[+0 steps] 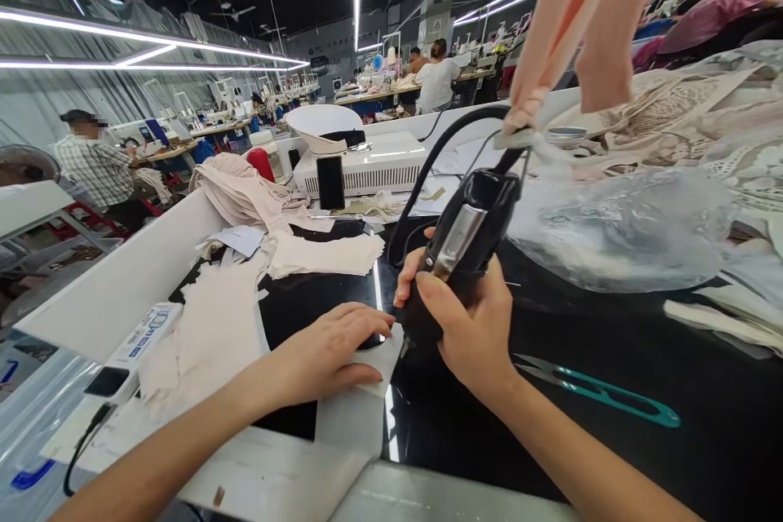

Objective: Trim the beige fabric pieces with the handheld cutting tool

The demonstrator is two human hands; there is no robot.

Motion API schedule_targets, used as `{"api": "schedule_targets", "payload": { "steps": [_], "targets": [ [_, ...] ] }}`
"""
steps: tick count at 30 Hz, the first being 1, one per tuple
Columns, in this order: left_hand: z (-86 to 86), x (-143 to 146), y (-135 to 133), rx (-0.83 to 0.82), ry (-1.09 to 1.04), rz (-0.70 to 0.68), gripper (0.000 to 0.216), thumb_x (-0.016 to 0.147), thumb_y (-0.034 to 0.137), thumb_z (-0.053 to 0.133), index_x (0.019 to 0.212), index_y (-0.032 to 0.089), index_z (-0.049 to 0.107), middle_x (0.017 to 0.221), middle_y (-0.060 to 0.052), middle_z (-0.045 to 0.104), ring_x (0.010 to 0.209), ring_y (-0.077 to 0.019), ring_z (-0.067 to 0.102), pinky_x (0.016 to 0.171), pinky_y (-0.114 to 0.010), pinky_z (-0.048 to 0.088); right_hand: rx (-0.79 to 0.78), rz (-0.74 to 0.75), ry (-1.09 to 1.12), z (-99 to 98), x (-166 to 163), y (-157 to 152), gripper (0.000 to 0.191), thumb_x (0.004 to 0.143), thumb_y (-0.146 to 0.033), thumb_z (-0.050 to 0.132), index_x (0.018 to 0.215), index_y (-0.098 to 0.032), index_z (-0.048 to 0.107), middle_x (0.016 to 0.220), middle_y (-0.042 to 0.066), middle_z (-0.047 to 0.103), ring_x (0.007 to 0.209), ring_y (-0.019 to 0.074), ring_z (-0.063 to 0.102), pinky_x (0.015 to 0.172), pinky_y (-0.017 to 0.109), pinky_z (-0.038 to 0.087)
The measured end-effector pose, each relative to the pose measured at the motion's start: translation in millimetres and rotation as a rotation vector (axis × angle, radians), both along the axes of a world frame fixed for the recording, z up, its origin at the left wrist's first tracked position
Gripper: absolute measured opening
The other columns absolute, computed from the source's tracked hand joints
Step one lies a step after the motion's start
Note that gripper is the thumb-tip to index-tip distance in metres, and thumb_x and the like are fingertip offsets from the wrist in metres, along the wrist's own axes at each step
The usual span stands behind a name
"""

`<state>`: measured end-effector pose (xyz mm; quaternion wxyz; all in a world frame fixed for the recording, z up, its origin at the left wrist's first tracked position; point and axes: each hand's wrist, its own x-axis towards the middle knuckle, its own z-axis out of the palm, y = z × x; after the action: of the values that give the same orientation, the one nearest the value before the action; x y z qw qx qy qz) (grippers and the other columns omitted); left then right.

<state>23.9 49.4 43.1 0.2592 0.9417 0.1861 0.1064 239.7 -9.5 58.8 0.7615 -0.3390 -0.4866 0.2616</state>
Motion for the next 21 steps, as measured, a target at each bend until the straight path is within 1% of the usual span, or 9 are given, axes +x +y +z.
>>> {"api": "schedule_targets", "payload": {
  "steps": [2,4,7,9,11,14,17,21],
  "targets": [
    [-2.4,6,10,-0.068,0.035,-0.060,0.052,0.112,0.035,0.096,0.156,0.027,0.069,0.170,-0.016,0.072,0.177,-0.0366,0.053,0.145,-0.058,0.051,-0.004,0.009,0.000,-1.2,-2,1,0.028,0.096,-0.043,0.093,0.104,-0.030,0.070,0.086,-0.004,0.082,0.061,0.0185,0.076,0.057,0.033,0.068],
    [-5.2,8,16,-0.101,0.087,-0.078,0.059,0.109,0.041,0.099,0.158,0.027,0.068,0.173,-0.017,0.069,0.178,-0.0382,0.051,0.146,-0.060,0.049,-0.005,0.010,0.006,-2.2,-4,2,0.026,0.095,-0.041,0.092,0.104,-0.030,0.070,0.084,-0.005,0.082,0.061,0.0185,0.076,0.056,0.033,0.069],
    [-9.0,8,19,-0.096,0.147,-0.073,0.062,0.108,0.048,0.100,0.157,0.027,0.069,0.178,-0.019,0.065,0.179,-0.0407,0.050,0.150,-0.067,0.039,-0.002,0.002,0.022,-2.3,-7,2,0.025,0.093,-0.039,0.091,0.102,-0.029,0.070,0.083,-0.005,0.081,0.061,0.0179,0.076,0.058,0.033,0.070],
    [-10.5,7,19,-0.094,0.170,-0.071,0.064,0.108,0.050,0.099,0.160,0.028,0.068,0.178,-0.018,0.065,0.182,-0.0409,0.047,0.153,-0.072,0.031,0.002,0.002,0.030,-1.1,-8,2,0.025,0.093,-0.037,0.091,0.102,-0.029,0.070,0.083,-0.006,0.081,0.062,0.0172,0.076,0.059,0.032,0.070],
    [-10.9,6,19,-0.091,0.184,-0.067,0.066,0.109,0.050,0.099,0.161,0.028,0.067,0.178,-0.017,0.066,0.183,-0.0407,0.044,0.154,-0.075,0.025,0.006,0.004,0.035,0.6,-10,1,0.024,0.092,-0.036,0.090,0.102,-0.029,0.070,0.084,-0.006,0.081,0.061,0.0159,0.075,0.057,0.030,0.068],
    [-10.3,7,18,-0.075,0.198,-0.061,0.066,0.108,0.051,0.099,0.160,0.026,0.068,0.176,-0.017,0.068,0.184,-0.0409,0.044,0.154,-0.078,0.022,0.013,0.002,0.039,2.2,-11,1,0.024,0.091,-0.035,0.090,0.102,-0.029,0.070,0.084,-0.007,0.080,0.060,0.0141,0.073,0.057,0.028,0.066],
    [-9.8,8,18,-0.055,0.211,-0.059,0.065,0.109,0.054,0.098,0.160,0.025,0.069,0.176,-0.019,0.068,0.185,-0.0414,0.042,0.153,-0.080,0.021,0.011,0.000,0.033,1.3,-13,2,0.024,0.092,-0.036,0.091,0.102,-0.029,0.070,0.085,-0.007,0.080,0.061,0.0137,0.072,0.059,0.029,0.067],
    [-10.4,5,17,-0.046,0.237,-0.037,0.069,0.109,0.054,0.098,0.164,0.026,0.067,0.177,-0.018,0.069,0.187,-0.0413,0.038,0.153,-0.081,0.019,0.001,-0.002,0.020,-2.4,-12,3,0.025,0.093,-0.037,0.092,0.103,-0.029,0.071,0.087,-0.006,0.080,0.062,0.0144,0.071,0.060,0.030,0.066]
  ]
}}
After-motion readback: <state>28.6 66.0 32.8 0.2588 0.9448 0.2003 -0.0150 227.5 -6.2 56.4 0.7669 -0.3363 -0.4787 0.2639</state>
